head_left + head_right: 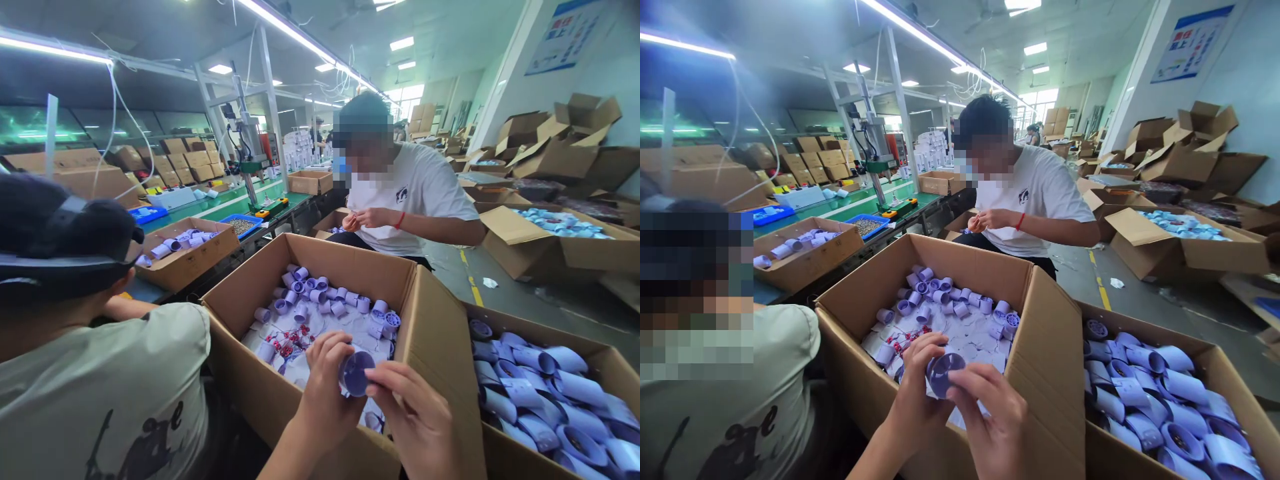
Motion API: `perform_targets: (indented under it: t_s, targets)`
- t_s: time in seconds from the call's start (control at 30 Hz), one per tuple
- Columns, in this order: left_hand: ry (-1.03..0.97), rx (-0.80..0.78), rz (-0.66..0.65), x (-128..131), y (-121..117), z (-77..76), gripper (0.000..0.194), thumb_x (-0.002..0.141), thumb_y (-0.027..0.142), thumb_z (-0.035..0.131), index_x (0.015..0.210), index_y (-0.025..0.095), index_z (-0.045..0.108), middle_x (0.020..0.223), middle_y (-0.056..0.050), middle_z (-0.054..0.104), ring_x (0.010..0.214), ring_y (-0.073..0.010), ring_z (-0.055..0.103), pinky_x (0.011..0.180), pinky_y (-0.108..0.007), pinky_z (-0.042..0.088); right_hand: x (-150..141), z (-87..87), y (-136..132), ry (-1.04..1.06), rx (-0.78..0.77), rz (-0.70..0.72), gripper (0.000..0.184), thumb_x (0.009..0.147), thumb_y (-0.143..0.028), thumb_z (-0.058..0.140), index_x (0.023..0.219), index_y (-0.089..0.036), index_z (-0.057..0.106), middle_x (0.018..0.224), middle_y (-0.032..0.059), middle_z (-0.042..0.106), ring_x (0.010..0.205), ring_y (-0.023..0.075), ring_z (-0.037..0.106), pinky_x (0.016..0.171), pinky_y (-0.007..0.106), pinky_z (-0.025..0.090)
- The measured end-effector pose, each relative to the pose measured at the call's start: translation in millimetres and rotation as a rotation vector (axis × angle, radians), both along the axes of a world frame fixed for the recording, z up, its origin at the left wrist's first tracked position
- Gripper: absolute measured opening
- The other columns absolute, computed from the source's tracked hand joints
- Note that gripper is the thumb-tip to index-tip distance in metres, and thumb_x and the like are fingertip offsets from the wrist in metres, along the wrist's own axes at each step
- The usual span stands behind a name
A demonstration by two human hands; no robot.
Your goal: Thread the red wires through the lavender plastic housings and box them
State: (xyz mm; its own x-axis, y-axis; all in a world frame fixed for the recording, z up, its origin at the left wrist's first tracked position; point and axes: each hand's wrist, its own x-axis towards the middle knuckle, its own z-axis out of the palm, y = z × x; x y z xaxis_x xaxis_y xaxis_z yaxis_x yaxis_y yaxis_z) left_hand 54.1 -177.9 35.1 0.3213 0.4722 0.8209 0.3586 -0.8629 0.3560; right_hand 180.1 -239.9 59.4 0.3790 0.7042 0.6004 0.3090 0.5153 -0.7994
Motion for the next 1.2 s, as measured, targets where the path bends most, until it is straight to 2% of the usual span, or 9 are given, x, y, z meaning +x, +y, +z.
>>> perform_targets:
  t_s: [0.13, 0.27, 0.37, 0.47, 0.63, 0.8, 1.03, 1.2]
  targets:
    - [0.016, 0.065, 0.044, 2.4, -0.4, 0.4, 0.034, 0.082, 0.021, 0.055, 0.114, 0.021, 0.044, 0.107, -0.011, 0.062, 0.106, -0.0263, 0.058, 0.088, -0.041, 0.045, 1.5, -2.5, -6.2, -0.216, -0.055, -0.035, 0.012, 0.086, -0.031, 0.067, 0.095, -0.028, 0.075, 0.082, 0.003, 0.077, 0.066, 0.0183, 0.073, 0.057, 0.02, 0.058]
    - [0.012, 0.083, 0.067, 4.5, -2.7, -1.1, 0.036, 0.079, 0.013, 0.053, 0.114, 0.021, 0.044, 0.107, -0.01, 0.062, 0.107, -0.0249, 0.057, 0.089, -0.04, 0.046, -0.7, -6.8, -8.7, -0.4, -0.053, -0.169, 0.013, 0.092, -0.028, 0.059, 0.102, -0.026, 0.067, 0.085, 0.0022, 0.075, 0.07, 0.0168, 0.072, 0.063, 0.021, 0.058]
    - [-0.004, 0.075, 0.026, 6.4, -4.7, -2.0, 0.04, 0.076, 0.008, 0.052, 0.114, 0.021, 0.044, 0.108, -0.011, 0.061, 0.108, -0.0241, 0.056, 0.09, -0.041, 0.047, -2.7, -6.6, -8.7, -0.503, 0.01, -0.313, 0.012, 0.093, -0.032, 0.057, 0.093, -0.026, 0.067, 0.086, 0.005, 0.068, 0.071, 0.0179, 0.066, 0.063, 0.026, 0.055]
    - [-0.038, 0.041, -0.075, 8.4, -6.0, -1.7, 0.047, 0.073, 0.006, 0.053, 0.116, 0.022, 0.042, 0.108, -0.011, 0.06, 0.107, -0.0246, 0.056, 0.09, -0.043, 0.048, -3.9, -4.1, -8.6, -0.569, 0.018, -0.412, 0.017, 0.093, -0.035, 0.056, 0.086, -0.026, 0.068, 0.091, 0.0079, 0.06, 0.07, 0.0192, 0.057, 0.062, 0.032, 0.052]
    - [-0.109, -0.025, -0.171, 11.0, -5.3, -1.7, 0.051, 0.07, 0.005, 0.054, 0.116, 0.024, 0.042, 0.109, -0.01, 0.058, 0.106, -0.0238, 0.055, 0.089, -0.044, 0.05, -4.2, -2.1, -9.7, -0.583, -0.013, -0.39, 0.017, 0.094, -0.035, 0.054, 0.087, -0.025, 0.066, 0.093, 0.0079, 0.06, 0.076, 0.0213, 0.056, 0.066, 0.034, 0.05]
    - [-0.11, -0.016, -0.196, 11.4, -4.2, 0.3, 0.046, 0.073, 0.006, 0.056, 0.115, 0.022, 0.043, 0.109, -0.009, 0.057, 0.107, -0.0208, 0.053, 0.092, -0.039, 0.049, -2.9, -3.5, -11.8, -0.578, -0.039, -0.385, 0.013, 0.094, -0.032, 0.054, 0.087, -0.025, 0.063, 0.091, 0.0074, 0.063, 0.078, 0.022, 0.061, 0.066, 0.034, 0.051]
    - [-0.105, -0.011, -0.209, 11.1, -2.6, 1.7, 0.044, 0.075, 0.01, 0.056, 0.115, 0.022, 0.042, 0.107, -0.009, 0.058, 0.104, -0.0221, 0.054, 0.089, -0.042, 0.05, -3.0, -3.8, -13.1, -0.539, -0.091, -0.301, 0.006, 0.089, -0.024, 0.057, 0.086, -0.026, 0.063, 0.095, 0.0065, 0.068, 0.081, 0.0234, 0.065, 0.068, 0.035, 0.052]
    - [-0.083, -0.015, -0.242, 9.5, -0.3, 2.3, 0.047, 0.073, 0.008, 0.055, 0.115, 0.023, 0.042, 0.107, -0.009, 0.058, 0.106, -0.0226, 0.054, 0.09, -0.042, 0.049, 0.2, -3.6, -15.2, -0.619, -0.092, -0.341, 0.008, 0.089, -0.022, 0.057, 0.087, -0.025, 0.064, 0.094, 0.0069, 0.069, 0.081, 0.024, 0.066, 0.069, 0.035, 0.052]
